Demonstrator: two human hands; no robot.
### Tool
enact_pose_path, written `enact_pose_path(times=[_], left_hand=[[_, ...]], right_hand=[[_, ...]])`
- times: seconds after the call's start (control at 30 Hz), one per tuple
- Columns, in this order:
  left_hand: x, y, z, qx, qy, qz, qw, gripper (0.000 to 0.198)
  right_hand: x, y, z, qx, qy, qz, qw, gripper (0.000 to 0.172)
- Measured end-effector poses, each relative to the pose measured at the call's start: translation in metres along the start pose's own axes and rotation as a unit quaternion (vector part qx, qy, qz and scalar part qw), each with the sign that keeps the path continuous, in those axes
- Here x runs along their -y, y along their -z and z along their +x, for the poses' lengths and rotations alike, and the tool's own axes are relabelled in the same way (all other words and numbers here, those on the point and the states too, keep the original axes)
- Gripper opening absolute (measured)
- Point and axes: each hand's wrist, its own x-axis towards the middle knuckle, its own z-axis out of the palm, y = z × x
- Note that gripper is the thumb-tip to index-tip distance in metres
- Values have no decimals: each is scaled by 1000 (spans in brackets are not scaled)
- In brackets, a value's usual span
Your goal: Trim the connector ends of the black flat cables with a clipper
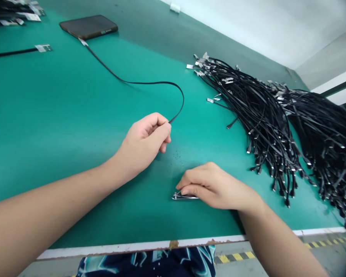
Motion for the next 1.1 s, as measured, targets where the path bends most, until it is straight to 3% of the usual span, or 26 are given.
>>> enact_pose_path(times=[0.07, 0.17, 0.37, 0.53, 0.87, 1.0, 1.1], left_hand=[[1, 0, 0, -6, 4, -7, 1000, 19], [3, 1, 0, -2, 3, -14, 1000, 14], [1, 1, 0, 25, 3, -23, 999, 9], [0, 0, 0, 83, 33, -71, 993, 3], [1, 3, 2, 96, 52, -44, 993, 3], [3, 3, 1, 92, 55, -27, 994, 7], [1, 2, -1, 89, 77, -25, 993, 9]], right_hand=[[-2, 4, -4, -57, -31, 112, 992, 15], [-2, 10, -9, -153, -88, 288, 941, 18], [-3, 11, 2, -209, -168, 370, 890, 19], [0, 7, 5, -230, -204, 444, 842, 26], [2, 7, 1, -241, -207, 469, 824, 26], [0, 7, 2, -254, -187, 448, 837, 20], [-3, 4, 5, -279, -160, 415, 851, 32]])
